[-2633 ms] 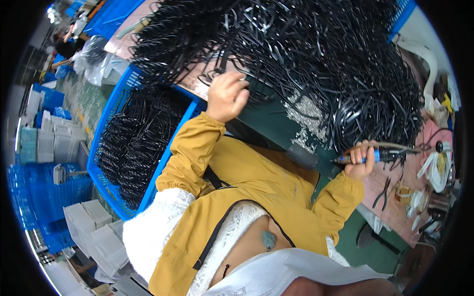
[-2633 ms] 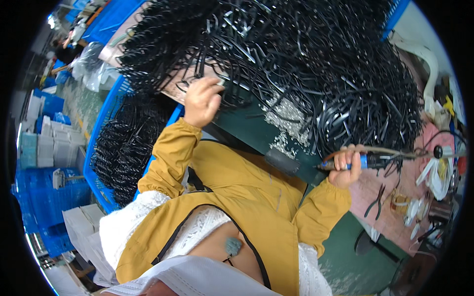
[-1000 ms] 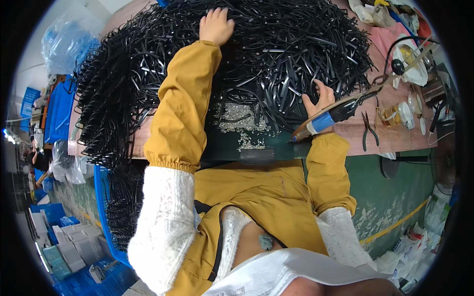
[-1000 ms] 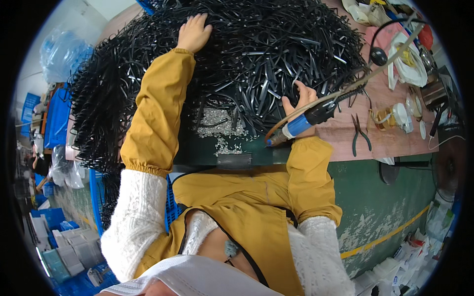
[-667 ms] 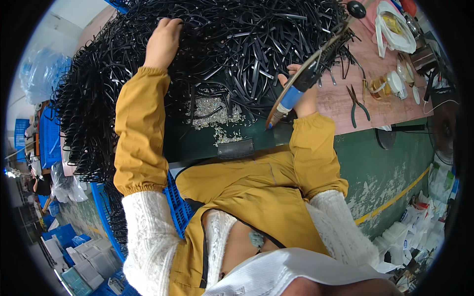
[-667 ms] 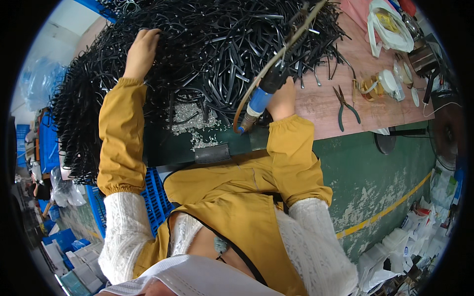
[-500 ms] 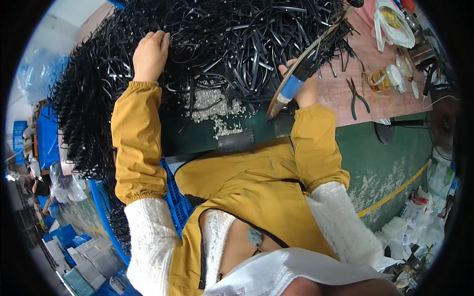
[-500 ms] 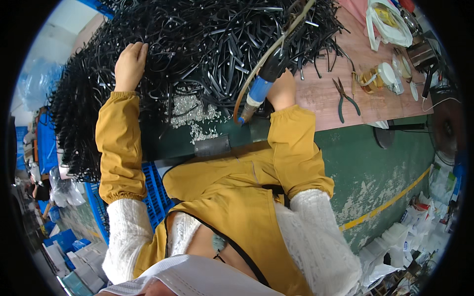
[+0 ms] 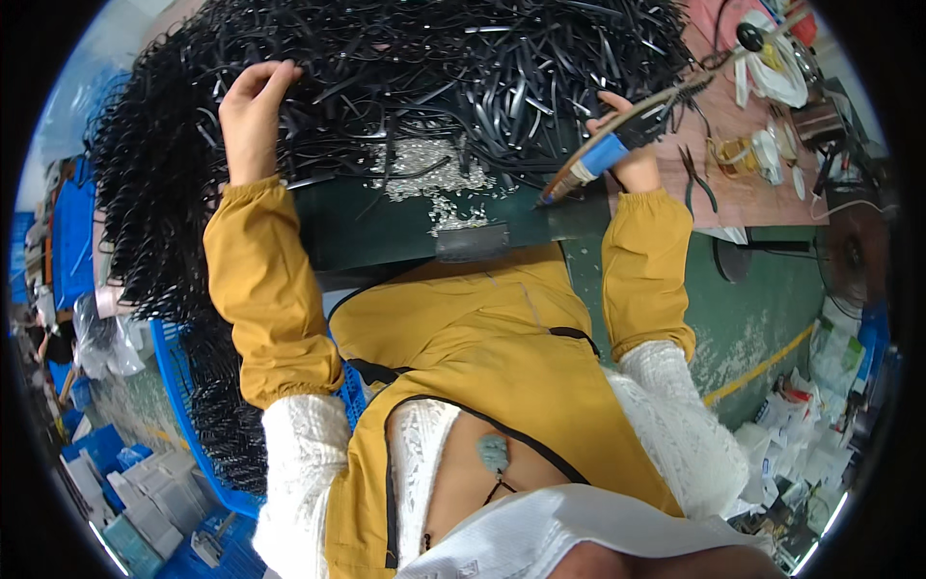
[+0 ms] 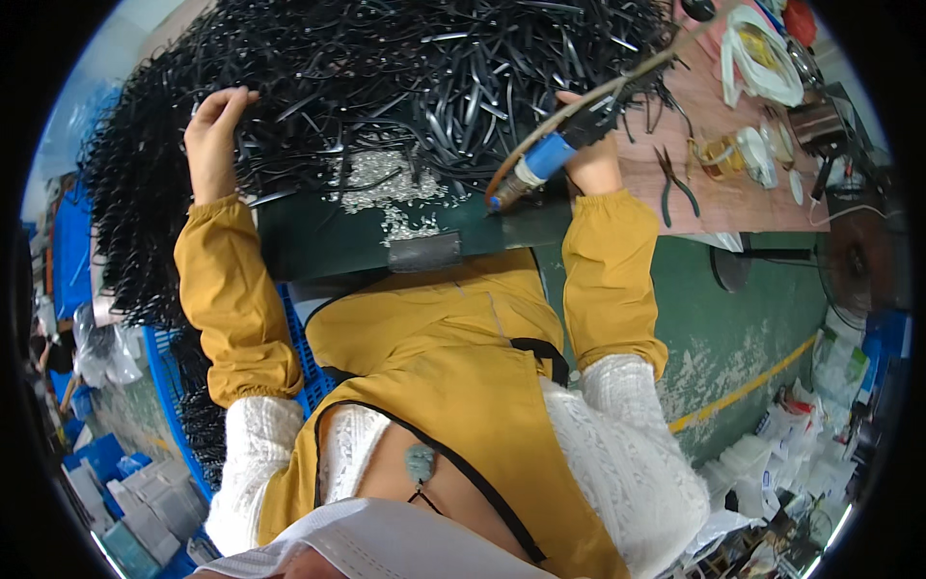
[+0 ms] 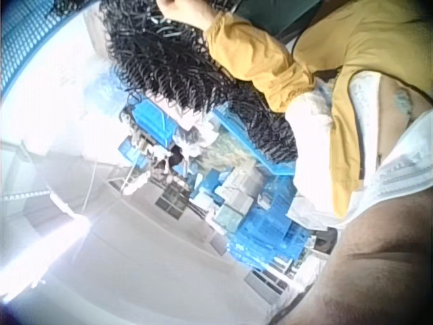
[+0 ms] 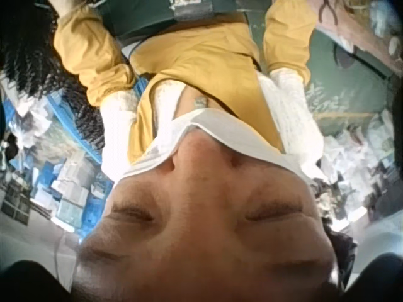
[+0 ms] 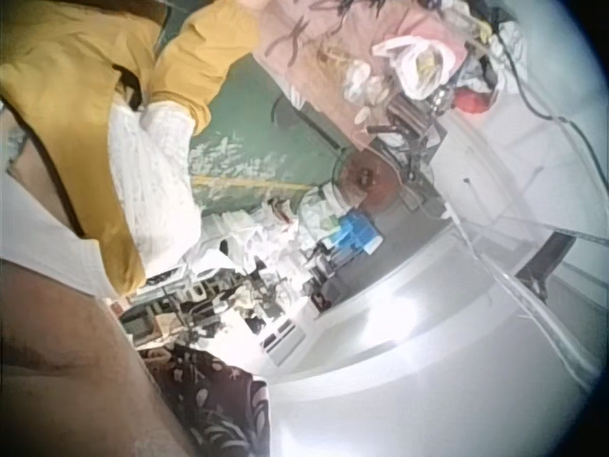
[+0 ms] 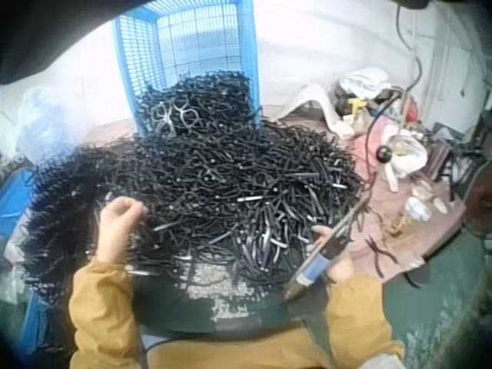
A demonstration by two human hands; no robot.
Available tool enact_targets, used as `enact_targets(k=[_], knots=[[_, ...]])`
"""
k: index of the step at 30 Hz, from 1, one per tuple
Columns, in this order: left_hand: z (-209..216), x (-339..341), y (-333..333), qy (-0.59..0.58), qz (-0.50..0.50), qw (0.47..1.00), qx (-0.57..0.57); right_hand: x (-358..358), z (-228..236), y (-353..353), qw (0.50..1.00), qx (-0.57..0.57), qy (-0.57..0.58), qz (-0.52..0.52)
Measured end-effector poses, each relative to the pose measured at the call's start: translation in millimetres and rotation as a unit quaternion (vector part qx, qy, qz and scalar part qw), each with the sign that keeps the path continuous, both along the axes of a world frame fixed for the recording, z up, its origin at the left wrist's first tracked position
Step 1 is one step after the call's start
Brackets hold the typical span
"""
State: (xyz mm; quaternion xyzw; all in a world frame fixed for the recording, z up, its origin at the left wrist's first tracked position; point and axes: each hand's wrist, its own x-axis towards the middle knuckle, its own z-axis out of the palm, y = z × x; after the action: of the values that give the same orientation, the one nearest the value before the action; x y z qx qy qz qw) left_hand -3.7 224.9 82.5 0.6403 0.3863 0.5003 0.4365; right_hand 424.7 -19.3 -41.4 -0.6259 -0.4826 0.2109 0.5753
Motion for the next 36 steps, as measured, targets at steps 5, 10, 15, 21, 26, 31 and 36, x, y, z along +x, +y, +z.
enact_targets(k=[5,10,15,21,26,31,36], knots=[[-4.1,7.7,-1.5,0.02,-0.093,0.995,0.035,3.8,37.2,-9.7,0.986,-0.06,-0.155,-0.021],[24.1,28.3,16.9,-0.048,-0.129,0.988,0.065,-9.4,37.4,-8.2,0.988,0.08,-0.017,-0.128],[14.5,-46.3,12.2,0.154,0.122,0.971,0.137,-41.2,32.9,-66.2,0.928,0.195,0.161,-0.272],[-70.8,-103.1,0.5,0.403,0.225,0.878,0.129,-142.8,31.7,-139.9,0.984,0.146,0.09,-0.054],[-91.9,-61.8,-5.1,0.356,0.286,0.885,0.09,-198.1,31.8,-94.6,0.981,0.147,-0.075,0.101],[-96.7,-7.9,-43.2,0.332,0.231,0.911,0.079,-206.5,25.3,-49.8,0.982,0.098,-0.035,0.155],[-57.4,-5.2,-67.0,0.387,0.226,0.877,0.172,-209.8,23.8,-49.8,0.983,0.055,0.073,0.16]])
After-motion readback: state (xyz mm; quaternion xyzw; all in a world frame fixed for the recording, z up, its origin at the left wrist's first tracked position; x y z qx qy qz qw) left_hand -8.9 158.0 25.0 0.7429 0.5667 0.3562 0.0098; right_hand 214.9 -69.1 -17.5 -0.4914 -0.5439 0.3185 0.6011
